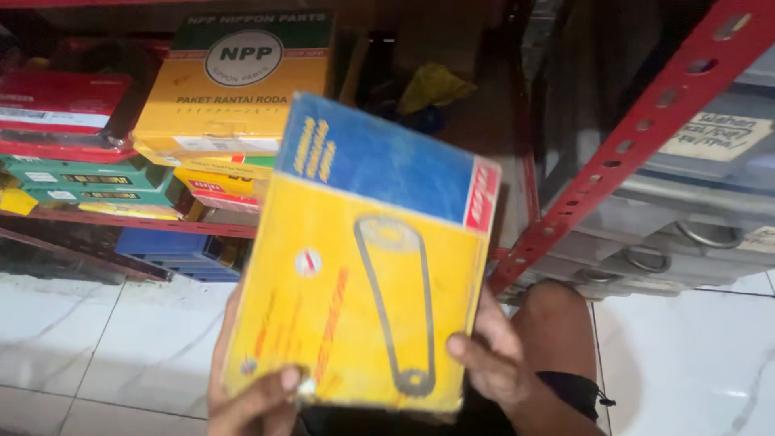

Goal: The person organizes boxes of motorcycle parts on metal shelves by moving several boxes from the floor and lower shelves to different positions.

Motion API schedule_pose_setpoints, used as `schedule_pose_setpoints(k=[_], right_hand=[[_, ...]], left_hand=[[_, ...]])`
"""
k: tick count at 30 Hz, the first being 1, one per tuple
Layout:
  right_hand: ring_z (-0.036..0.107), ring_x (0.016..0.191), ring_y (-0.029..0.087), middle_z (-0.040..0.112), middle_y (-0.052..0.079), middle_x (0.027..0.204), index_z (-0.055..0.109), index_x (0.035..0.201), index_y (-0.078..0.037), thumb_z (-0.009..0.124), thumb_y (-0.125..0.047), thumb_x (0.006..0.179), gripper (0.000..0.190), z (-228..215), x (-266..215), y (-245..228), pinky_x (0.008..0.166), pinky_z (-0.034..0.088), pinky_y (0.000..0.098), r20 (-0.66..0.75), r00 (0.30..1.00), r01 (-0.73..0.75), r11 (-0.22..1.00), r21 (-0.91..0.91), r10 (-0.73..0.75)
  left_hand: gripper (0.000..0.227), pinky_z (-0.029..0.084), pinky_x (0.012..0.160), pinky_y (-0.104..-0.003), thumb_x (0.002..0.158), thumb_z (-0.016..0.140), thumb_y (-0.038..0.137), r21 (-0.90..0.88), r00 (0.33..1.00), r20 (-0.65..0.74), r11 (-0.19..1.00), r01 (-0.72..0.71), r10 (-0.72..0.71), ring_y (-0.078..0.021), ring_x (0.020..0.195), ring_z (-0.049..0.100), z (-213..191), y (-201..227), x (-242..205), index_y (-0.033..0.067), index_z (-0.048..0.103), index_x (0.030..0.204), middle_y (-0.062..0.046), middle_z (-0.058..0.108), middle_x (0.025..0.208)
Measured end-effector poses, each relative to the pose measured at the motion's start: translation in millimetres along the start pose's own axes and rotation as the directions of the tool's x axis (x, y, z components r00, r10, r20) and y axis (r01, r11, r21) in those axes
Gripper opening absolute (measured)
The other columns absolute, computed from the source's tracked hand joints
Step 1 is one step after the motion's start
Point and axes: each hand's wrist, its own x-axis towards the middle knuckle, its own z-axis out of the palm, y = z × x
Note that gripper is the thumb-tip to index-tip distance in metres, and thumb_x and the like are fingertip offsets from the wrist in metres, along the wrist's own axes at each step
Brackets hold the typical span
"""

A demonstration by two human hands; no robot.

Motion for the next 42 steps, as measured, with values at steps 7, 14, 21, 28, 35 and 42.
schedule_pose_setpoints(k=[7, 14, 21, 28, 35, 42], right_hand=[[0.043, 0.148, 0.030, 0.042, 0.021, 0.158, 0.016, 0.158, 0.001, 0.071, -0.010, 0.093, 0.086, 10.0, -38.9, 55.7, 0.122, 0.034, 0.0479, 0.149, 0.951, -0.292, 0.946, 0.139, 0.272], [0.034, 0.153, 0.029, 0.038, 0.018, 0.162, 0.013, 0.161, -0.002, 0.075, -0.015, 0.089, 0.095, -0.7, -47.4, 105.4, 0.125, 0.026, 0.0472, 0.108, 0.942, -0.327, 0.941, 0.089, 0.318], [0.041, 0.147, 0.028, 0.044, 0.014, 0.158, 0.019, 0.159, -0.004, 0.080, -0.015, 0.080, 0.100, -16.5, -39.9, 150.5, 0.120, 0.032, 0.0435, 0.020, 0.880, -0.474, 0.878, 0.064, 0.474], [0.059, 0.129, 0.023, 0.066, 0.006, 0.139, 0.050, 0.147, -0.012, 0.062, 0.009, 0.076, 0.075, -76.5, -17.4, 232.8, 0.108, 0.044, 0.0366, -0.433, 0.597, -0.755, 0.655, -0.019, 0.676], [0.067, 0.114, 0.025, 0.071, 0.012, 0.127, 0.063, 0.132, -0.005, 0.063, 0.014, 0.079, 0.056, -195.4, -12.8, 340.2, 0.096, 0.051, 0.0379, -0.504, 0.580, -0.774, 0.627, -0.094, 0.640], [0.068, 0.106, 0.037, 0.067, 0.017, 0.120, 0.059, 0.128, 0.000, 0.052, -0.011, 0.101, 0.030, -211.6, -31.8, 359.7, 0.087, 0.057, 0.0511, -0.812, 0.294, -0.823, 0.565, 0.053, 0.504]], left_hand=[[0.101, 0.038, 0.113, -0.050, 0.066, 0.077, 0.003, 0.230, 0.966, 0.023, 0.941, 0.246, -0.258, -0.0395, 0.137, 0.053, -97.5, -32.9, -6.1, -0.0049, 0.027, 0.154, -0.029, 0.055, 0.144], [0.100, 0.029, 0.117, -0.049, 0.073, 0.078, 0.006, 0.307, 0.900, 0.231, 0.905, 0.294, -0.371, -0.0366, 0.146, 0.042, -183.9, -57.2, -15.2, -0.0004, 0.018, 0.153, -0.024, 0.046, 0.152], [0.079, 0.041, 0.109, -0.044, 0.080, 0.069, 0.011, 0.253, 0.852, 0.062, 0.834, 0.491, -0.520, -0.0334, 0.133, 0.055, -220.3, -92.1, -0.4, -0.0024, 0.037, 0.151, -0.023, 0.061, 0.138], [0.056, 0.054, 0.075, -0.031, 0.088, 0.068, 0.016, 0.525, 0.785, -0.397, 0.584, 0.619, -0.476, -0.0206, 0.090, 0.068, -287.3, -246.6, 46.7, 0.0052, 0.052, 0.141, -0.014, 0.073, 0.111], [0.056, 0.060, 0.068, -0.039, 0.085, 0.072, 0.011, 0.531, 0.751, -0.395, 0.536, 0.656, -0.529, -0.0267, 0.084, 0.073, -340.6, -420.5, 81.6, -0.0060, 0.052, 0.135, -0.020, 0.074, 0.105], [0.072, 0.050, 0.098, -0.051, 0.080, 0.084, 0.040, 0.876, 0.852, -0.455, 0.038, 0.480, -0.260, -0.0457, 0.113, 0.059, -310.2, -456.9, 65.9, 0.0100, 0.057, 0.139, -0.028, 0.057, 0.124]])
